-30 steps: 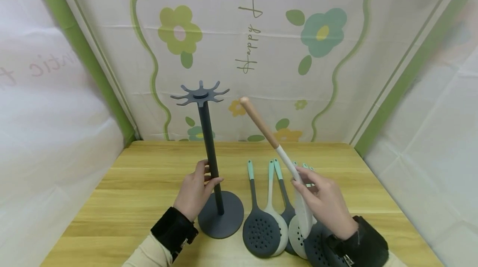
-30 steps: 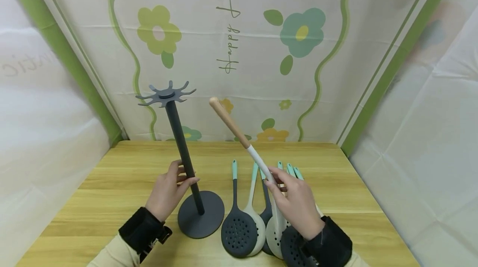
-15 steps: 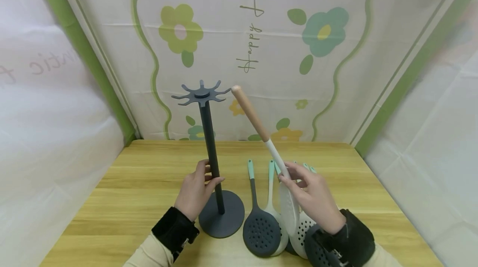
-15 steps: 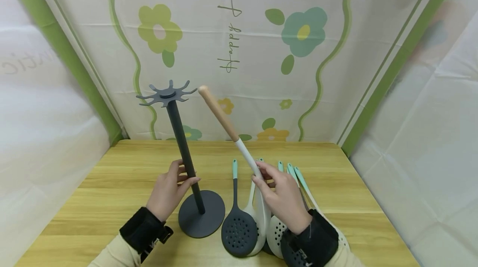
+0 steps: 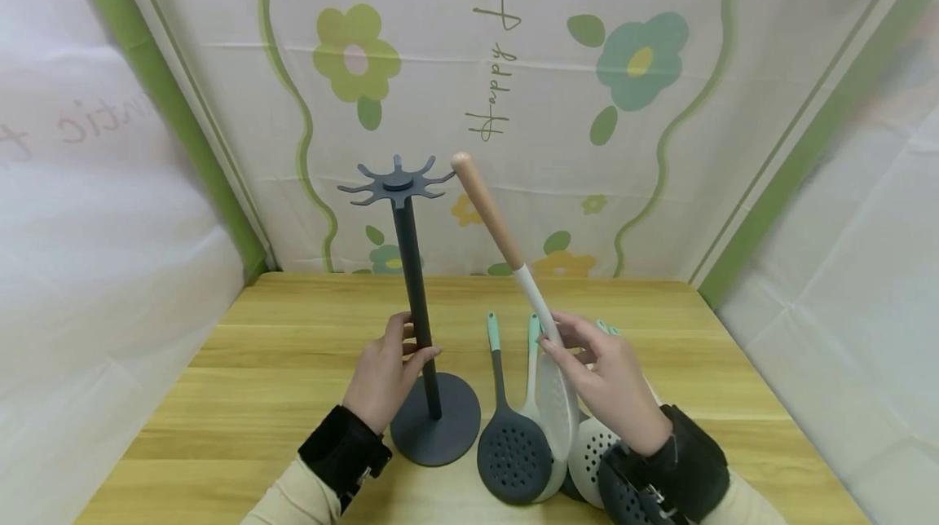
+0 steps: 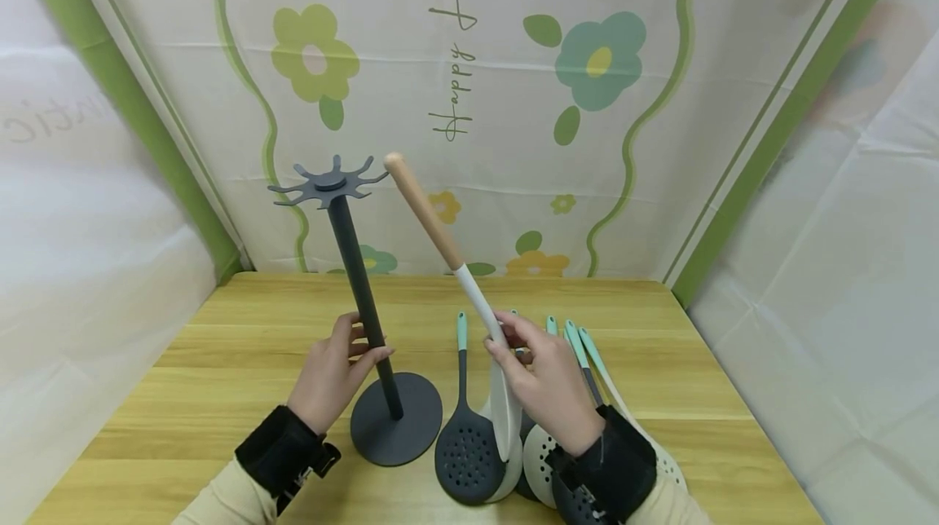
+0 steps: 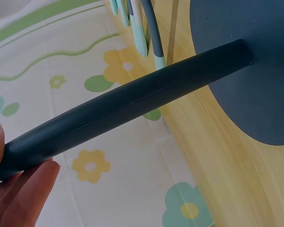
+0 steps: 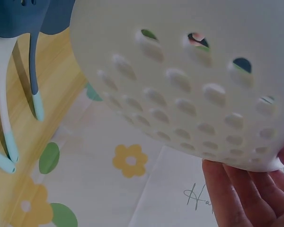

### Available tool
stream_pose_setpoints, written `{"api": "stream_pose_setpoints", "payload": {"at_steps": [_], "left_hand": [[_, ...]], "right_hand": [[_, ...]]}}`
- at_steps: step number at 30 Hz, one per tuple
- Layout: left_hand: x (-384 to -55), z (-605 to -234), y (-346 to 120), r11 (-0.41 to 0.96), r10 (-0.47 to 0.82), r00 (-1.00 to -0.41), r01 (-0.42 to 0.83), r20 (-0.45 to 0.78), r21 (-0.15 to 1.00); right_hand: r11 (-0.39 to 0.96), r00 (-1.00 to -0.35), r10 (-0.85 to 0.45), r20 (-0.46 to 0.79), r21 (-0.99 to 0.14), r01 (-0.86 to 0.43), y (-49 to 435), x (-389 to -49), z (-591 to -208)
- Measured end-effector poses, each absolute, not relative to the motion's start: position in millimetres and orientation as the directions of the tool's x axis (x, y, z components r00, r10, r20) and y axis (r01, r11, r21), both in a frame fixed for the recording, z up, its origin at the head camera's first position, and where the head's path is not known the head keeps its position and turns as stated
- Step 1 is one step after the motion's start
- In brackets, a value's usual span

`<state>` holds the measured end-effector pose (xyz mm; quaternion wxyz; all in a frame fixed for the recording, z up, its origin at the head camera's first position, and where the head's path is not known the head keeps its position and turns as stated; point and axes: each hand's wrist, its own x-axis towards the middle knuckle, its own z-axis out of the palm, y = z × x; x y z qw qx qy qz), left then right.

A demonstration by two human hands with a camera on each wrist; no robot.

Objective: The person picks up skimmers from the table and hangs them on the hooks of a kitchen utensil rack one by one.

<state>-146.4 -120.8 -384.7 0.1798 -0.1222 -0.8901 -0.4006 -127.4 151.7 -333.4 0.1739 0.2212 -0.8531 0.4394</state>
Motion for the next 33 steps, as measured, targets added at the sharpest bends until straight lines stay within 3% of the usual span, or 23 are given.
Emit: {"api": "stream_pose_setpoints", "payload": {"at_steps": [22,33], "left_hand": [[-147,-384,-120,0.651,0.068,-0.910,0.351,0.409,0.673],[-148,-385,-120,0.656,0.068,-0.899,0.367,0.433,0.659]], "right_hand": [[0.452,-0.804,-0.294,0.517,-0.666,-0.593,134,-138,-338],[0.417,-0.843,-0.317,0.434,-0.735,-0.535,122,-142,-344]]}}
